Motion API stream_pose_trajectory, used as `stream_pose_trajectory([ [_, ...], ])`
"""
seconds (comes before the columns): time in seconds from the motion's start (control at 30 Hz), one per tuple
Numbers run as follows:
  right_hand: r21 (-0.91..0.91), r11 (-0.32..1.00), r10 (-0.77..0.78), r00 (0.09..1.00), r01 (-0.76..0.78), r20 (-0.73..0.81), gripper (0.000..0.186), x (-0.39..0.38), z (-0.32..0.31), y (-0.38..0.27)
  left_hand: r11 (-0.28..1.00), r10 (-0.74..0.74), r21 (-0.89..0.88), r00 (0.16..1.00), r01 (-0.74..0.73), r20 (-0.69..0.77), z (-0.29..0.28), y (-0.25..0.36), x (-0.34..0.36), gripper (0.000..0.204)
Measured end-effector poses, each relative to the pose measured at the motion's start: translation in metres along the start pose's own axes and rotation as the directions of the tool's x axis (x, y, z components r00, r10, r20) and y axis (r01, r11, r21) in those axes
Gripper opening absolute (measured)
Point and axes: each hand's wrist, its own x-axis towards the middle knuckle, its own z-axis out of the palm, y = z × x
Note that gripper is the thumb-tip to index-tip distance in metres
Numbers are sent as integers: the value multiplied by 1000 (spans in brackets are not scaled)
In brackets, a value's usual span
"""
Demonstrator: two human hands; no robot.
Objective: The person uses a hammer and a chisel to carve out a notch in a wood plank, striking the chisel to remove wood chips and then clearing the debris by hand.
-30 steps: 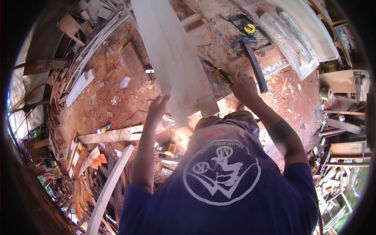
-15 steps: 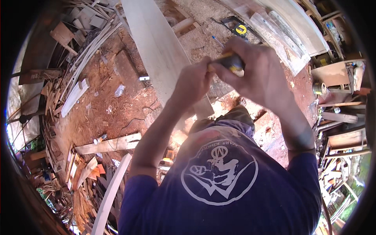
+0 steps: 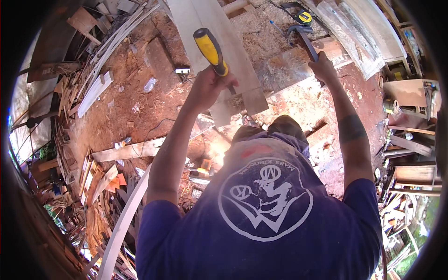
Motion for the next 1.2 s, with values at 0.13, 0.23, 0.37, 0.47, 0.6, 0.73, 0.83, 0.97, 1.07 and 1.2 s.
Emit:
stream_pose_trajectory([
  [0.13, 411, 911, -4, 999, -13, 41, 46, -35, -24, 0, 995, 11, 95, 997, -5, -71, 7, -6, -2, 14],
  [0.23, 700, 713, -56, 998, 34, 8, 36, -96, -39, 7, 973, -18, 226, 992, 47, -129, 18, -15, -12, 15],
  [0.37, 773, 633, -136, 989, 39, 61, 23, -140, -50, 25, 987, -14, 151, 964, 56, -266, 28, -23, -17, 12],
  [0.47, 687, 727, -152, 978, 15, 140, 10, -153, -57, 45, 997, 42, 81, 944, -16, -326, 39, -30, -24, 12],
  [0.6, 693, 720, -150, 968, -32, 200, 11, -184, -55, 61, 999, 26, 38, 926, -12, -377, 45, -28, -22, 12],
  [0.73, 724, 690, -149, 978, -2, 145, 10, -213, -61, 64, 992, 69, 128, 928, -23, -366, 41, -41, -27, 13],
  [0.83, 785, 611, -176, 984, 100, 12, 11, -232, -78, 40, 992, 100, 111, 935, -66, -341, 44, -43, -21, 14],
  [0.97, 791, 598, -209, 978, 133, -7, 11, -241, -88, 3, 987, 137, 126, 928, -99, -346, 47, -43, -20, 13],
  [1.07, 781, 610, -201, 980, 134, -11, 10, -256, -81, -18, 985, 156, 127, 925, -119, -347, 45, -41, -18, 12],
  [1.2, 733, 663, -252, 967, 155, 23, 11, -263, -79, -37, 971, 215, 167, 925, -169, -314, 40, -47, -23, 12],
])
